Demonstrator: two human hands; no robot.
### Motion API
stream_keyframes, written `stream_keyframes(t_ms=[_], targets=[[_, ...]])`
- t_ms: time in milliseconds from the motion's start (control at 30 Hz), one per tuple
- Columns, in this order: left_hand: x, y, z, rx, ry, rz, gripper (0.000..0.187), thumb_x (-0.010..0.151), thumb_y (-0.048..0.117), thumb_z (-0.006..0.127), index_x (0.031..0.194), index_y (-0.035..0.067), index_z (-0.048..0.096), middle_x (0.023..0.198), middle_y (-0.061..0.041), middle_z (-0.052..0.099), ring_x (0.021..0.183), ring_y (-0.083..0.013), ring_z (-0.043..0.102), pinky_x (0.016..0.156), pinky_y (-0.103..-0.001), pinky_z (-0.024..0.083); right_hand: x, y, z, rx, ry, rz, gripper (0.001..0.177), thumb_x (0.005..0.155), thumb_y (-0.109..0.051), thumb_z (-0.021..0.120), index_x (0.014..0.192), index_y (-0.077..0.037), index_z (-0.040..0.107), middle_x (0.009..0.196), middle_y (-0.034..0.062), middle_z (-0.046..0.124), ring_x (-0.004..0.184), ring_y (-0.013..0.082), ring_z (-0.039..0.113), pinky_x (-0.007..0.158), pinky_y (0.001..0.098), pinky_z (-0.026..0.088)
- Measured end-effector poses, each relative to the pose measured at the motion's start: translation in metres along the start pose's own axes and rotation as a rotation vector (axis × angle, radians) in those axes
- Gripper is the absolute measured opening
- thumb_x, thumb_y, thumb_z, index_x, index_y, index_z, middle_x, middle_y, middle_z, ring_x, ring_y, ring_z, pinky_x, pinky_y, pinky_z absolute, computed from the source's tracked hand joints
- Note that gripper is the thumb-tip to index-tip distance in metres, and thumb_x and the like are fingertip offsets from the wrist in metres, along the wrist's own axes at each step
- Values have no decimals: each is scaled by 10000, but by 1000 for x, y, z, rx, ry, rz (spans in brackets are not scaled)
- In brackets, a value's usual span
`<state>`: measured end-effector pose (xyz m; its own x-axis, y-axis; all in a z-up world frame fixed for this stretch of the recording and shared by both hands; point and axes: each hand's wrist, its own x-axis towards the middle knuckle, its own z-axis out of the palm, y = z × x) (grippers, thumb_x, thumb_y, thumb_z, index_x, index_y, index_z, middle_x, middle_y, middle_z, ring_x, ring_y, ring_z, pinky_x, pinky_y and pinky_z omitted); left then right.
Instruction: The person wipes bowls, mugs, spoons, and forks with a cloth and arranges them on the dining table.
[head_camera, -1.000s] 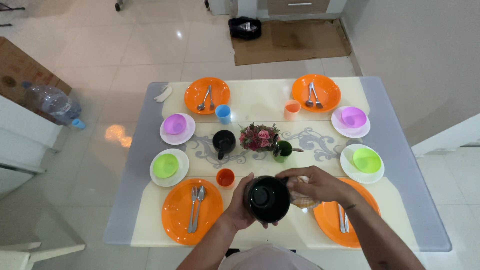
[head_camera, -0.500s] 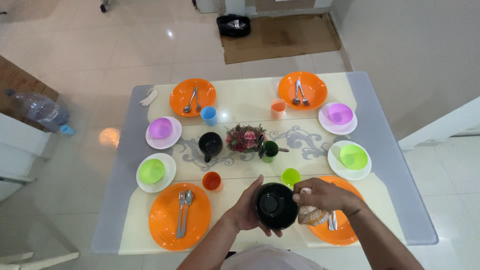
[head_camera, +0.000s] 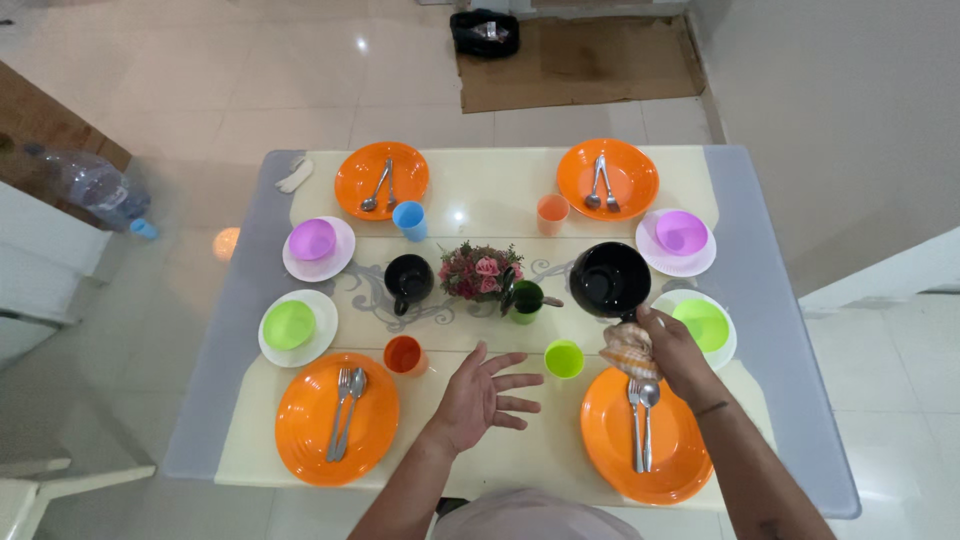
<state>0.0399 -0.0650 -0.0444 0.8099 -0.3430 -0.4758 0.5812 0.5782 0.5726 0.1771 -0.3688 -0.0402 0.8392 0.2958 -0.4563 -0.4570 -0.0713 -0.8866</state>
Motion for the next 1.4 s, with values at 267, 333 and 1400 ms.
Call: stream_keyframes(t_ms=[267, 333, 1400], targets=[[13, -95, -71, 761, 426, -20, 760, 923, 471, 618, 1534, 79, 394, 1600, -222, 360, 1283, -399, 589, 1014, -461, 511, 102, 59, -27, -72, 120, -33, 517, 1026, -455, 549, 1215, 10, 676, 1001, 100, 727, 819, 161, 689, 693, 313, 561], [13, -120, -82, 1144, 481, -23, 775, 949, 473, 670, 1554, 84, 381, 1667, -236, 218, 1438, -406, 458, 1168, -448, 416, 121, 75, -31, -38, 89, -5, 519, 1028, -455, 553, 1218, 13, 676, 998, 109, 732, 820, 170, 696, 701, 311, 568], [-2, -148, -55, 1688, 437, -560, 1243, 798, 414, 799, 1650, 138, -64, 1722, -189, -122, 1577, -449, -45, 1240, -640, 78, 205, 161, -25, -32, 95, 136, 573, 1007, -461, 572, 1361, -14, 632, 1192, 64, 697, 1032, 145, 618, 897, 307, 489]])
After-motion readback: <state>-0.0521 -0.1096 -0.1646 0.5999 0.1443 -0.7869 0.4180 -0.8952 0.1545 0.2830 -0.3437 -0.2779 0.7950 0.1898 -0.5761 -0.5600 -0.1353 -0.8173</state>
